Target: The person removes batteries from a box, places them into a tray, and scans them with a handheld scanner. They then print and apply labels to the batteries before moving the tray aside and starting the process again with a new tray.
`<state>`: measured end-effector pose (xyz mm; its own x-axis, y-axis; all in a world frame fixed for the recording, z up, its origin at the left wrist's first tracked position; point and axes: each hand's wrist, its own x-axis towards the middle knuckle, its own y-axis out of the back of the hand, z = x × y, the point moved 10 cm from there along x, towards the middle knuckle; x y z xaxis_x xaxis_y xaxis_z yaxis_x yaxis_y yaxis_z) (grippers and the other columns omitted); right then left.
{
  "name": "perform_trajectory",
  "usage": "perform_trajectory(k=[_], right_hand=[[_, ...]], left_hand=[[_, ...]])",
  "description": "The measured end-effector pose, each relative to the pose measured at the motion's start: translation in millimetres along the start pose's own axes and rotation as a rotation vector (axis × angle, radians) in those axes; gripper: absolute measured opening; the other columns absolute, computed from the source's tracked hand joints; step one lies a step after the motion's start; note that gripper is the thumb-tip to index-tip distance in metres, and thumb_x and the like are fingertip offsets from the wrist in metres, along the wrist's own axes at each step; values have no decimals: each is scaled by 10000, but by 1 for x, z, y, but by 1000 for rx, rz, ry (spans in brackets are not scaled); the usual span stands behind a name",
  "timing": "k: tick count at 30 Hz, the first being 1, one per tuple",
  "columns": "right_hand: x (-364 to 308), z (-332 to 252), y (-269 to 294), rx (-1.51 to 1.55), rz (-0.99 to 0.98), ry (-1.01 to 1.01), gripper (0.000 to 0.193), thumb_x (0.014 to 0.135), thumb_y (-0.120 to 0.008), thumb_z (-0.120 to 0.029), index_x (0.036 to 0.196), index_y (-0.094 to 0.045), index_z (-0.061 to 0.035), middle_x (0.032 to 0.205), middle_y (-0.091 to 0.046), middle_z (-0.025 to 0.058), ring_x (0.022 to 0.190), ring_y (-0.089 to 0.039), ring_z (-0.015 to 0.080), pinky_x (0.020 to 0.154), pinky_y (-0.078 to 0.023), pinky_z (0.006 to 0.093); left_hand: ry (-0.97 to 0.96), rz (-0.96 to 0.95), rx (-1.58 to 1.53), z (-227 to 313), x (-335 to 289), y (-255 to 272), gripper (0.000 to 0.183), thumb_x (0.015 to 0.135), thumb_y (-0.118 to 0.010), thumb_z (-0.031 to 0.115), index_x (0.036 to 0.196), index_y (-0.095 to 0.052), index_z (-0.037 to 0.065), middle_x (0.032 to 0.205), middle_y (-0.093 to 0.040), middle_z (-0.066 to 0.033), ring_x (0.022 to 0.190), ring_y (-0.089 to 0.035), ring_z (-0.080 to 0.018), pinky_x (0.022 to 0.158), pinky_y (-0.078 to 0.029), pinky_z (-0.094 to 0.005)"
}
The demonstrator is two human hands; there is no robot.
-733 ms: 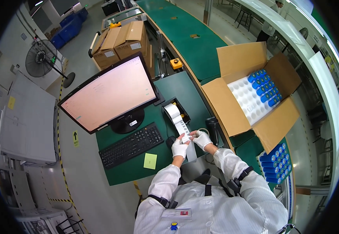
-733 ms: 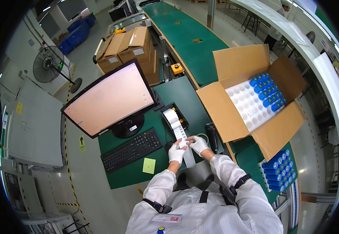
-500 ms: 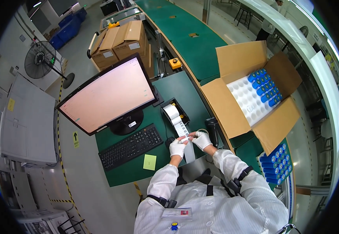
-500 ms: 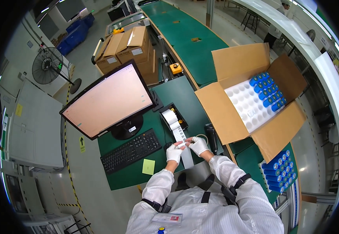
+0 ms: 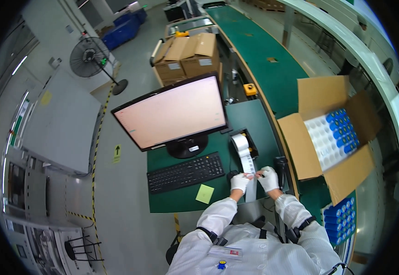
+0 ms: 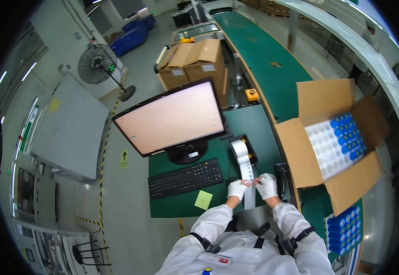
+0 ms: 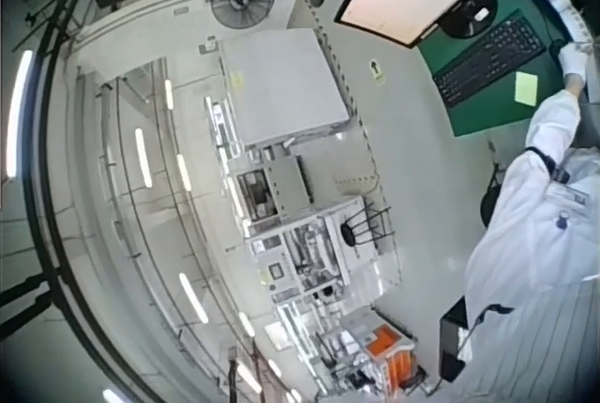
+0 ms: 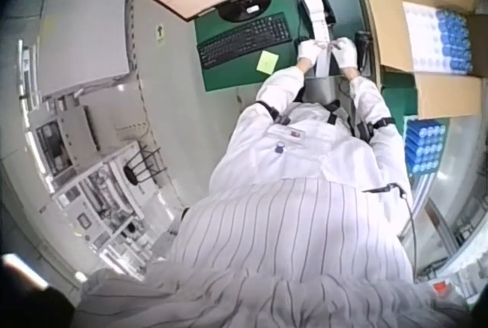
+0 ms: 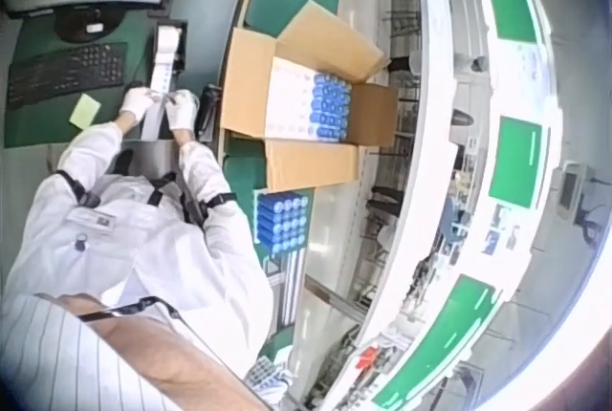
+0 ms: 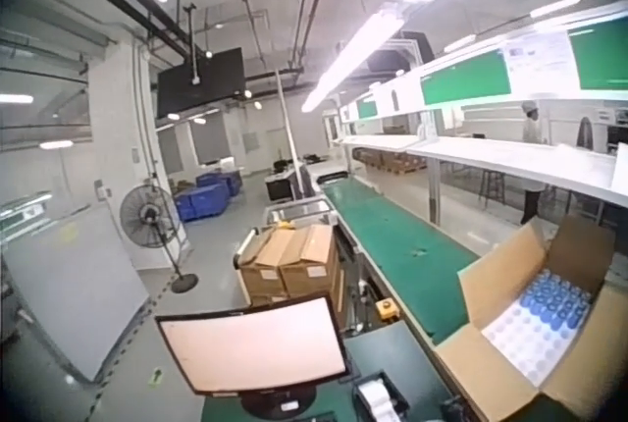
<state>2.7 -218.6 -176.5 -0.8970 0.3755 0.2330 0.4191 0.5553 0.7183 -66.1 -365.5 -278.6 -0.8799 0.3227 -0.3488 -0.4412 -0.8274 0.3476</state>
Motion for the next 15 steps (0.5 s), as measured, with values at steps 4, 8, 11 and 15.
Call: perform_trajectory(k=[4, 8, 11, 15], right_hand=[[-13, -46, 33, -113, 109, 204, 160, 638, -769, -59, 759, -667, -83, 806, -620, 124, 802, -612, 342, 685, -499, 439], [-33, -75, 52, -266, 66, 250, 185, 627, -751, -53, 745, -618, -103, 791, -576, 116, 769, -584, 332, 633, -458, 468], [-39, -107, 45, -321, -44, 326, 174, 630, -756, -74, 741, -624, -104, 801, -585, 98, 785, -586, 316, 654, -461, 448], [-41, -147, 38, -356, -106, 356, 163, 629, -781, -89, 720, -645, -97, 790, -601, 82, 788, -594, 298, 665, -465, 439]], left_hand=[[-39, -145, 258, 27, -18, 10, 588, 773, -745, 463, 1223, -637, 100, 1104, -678, -200, 1009, -662, -358, 880, -518, -395], [-6, -336, 497, 52, -61, 32, 787, 810, -715, 445, 1470, -387, 169, 1301, -593, -172, 1142, -587, -390, 963, -481, -427], [-156, -180, 658, 72, -93, 64, 492, 867, -673, 328, 1327, -571, 188, 1236, -596, -104, 1146, -560, -317, 941, -486, -421], [-464, -12, 415, 105, -113, 83, 208, 838, -681, 232, 1019, -706, 132, 1016, -590, -83, 994, -580, -297, 854, -505, -425]])
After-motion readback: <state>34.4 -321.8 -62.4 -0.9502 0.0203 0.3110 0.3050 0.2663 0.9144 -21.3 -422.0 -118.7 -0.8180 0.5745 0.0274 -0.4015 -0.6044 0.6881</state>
